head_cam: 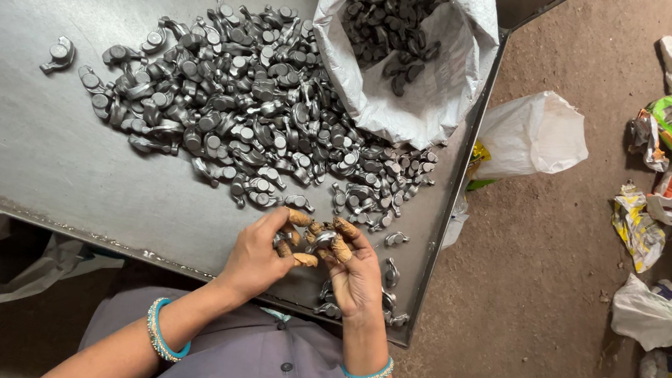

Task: The person sorts through a large pile of small metal castings spread on a metal table, picking up individual pieces by hand, examining them, and setting some aside while occasionally tossing pieces into a large open sack at the edge of the table. They work through the pile piece by piece throughout the episode.

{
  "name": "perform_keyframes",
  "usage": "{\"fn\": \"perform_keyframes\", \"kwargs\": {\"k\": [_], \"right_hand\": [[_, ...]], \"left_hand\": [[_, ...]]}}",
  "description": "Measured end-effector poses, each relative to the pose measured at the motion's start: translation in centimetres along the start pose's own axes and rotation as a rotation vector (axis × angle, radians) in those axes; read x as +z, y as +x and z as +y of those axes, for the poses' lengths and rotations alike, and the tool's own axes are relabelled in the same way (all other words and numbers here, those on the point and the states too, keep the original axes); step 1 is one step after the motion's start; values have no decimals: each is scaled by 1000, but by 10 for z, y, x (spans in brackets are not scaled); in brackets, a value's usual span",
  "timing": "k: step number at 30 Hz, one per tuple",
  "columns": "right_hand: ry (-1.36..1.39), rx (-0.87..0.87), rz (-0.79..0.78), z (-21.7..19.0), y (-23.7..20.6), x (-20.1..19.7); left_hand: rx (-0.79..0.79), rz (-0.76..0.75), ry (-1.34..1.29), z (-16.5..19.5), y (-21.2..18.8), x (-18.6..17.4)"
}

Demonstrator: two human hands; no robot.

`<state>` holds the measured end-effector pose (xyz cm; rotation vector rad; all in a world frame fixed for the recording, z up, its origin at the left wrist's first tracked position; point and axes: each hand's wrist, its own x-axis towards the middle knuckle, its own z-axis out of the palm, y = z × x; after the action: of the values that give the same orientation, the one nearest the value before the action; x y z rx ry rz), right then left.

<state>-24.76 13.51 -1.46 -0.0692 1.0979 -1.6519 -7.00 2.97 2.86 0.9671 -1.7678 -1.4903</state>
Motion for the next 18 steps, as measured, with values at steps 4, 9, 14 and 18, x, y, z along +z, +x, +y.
{"fn": "perform_keyframes", "kwargs": {"k": [4,9,14,18], "right_hand": [[16,-35,2,1,-1,7],[13,-9,-84,3,1,2],[-14,17,-112,6,0,-5],[-221,-27,-81,7,-4,3]], "left_hand": [[-144,-49,-192,-4,2,0],[-433,-129,-673,-12,9,2],[-533,-152,-758,-11,13,0],[-558,-181,-805,-6,13,-5]]}}
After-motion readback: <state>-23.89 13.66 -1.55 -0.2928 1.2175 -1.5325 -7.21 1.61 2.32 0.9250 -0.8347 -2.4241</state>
